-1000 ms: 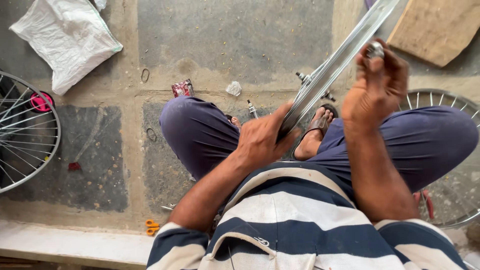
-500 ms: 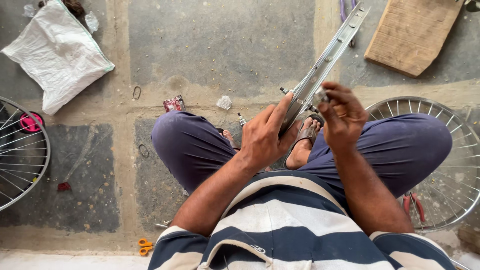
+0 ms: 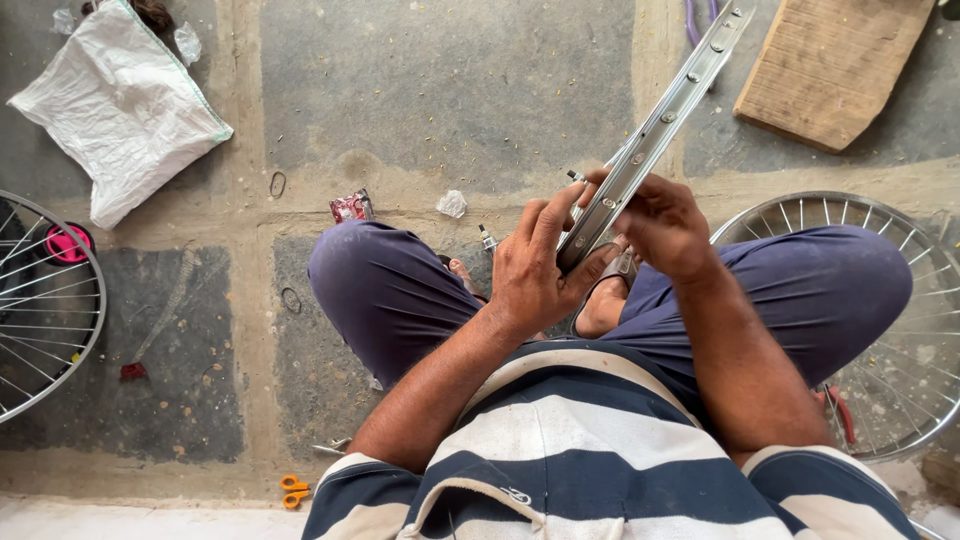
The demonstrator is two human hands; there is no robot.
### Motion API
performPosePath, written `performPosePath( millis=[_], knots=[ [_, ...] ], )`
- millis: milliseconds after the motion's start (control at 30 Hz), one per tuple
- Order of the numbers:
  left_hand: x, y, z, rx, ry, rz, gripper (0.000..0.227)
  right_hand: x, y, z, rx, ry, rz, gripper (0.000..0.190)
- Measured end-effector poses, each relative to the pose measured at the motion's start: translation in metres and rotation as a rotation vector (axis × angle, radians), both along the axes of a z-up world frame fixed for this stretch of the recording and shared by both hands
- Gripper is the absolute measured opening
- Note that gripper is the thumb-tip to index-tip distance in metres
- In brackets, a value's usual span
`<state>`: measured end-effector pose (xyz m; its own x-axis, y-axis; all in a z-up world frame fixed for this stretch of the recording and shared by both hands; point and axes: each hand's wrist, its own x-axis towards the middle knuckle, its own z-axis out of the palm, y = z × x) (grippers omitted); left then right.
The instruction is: The person sits on the floor and scrubs a bicycle rim with a small white cloth. They rotate the rim to clean different sections, repeatedly rubbing the surface to remove dirt or residue.
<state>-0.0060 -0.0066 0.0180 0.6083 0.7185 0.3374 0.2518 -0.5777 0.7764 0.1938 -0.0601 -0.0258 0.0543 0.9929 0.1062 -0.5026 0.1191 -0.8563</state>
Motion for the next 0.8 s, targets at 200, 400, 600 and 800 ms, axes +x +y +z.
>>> performPosePath(
  millis=[200,400,600,800],
  knots=[
    [-0.002,0.001,-0.005,-0.043,-0.04,0.021,0.075,-0.02,0.008,-0.005,0.089,-1.152,-0.651,0.037],
    [-0.003,0.002,-0.003,-0.016,-0.049,0.032,0.069,-0.036,0.0,-0.03,0.101,-1.115,-0.749,0.027],
    [-0.002,0.002,-0.003,-0.037,-0.098,0.074,0.064,-0.012,-0.019,-0.044,-0.123,-0.249,-0.254,0.028],
    [-0.005,-0.001,0.003,-0.027,-0.096,0.102,0.066,0.004,0.004,-0.053,-0.049,-0.008,-0.026,0.04]
  ],
)
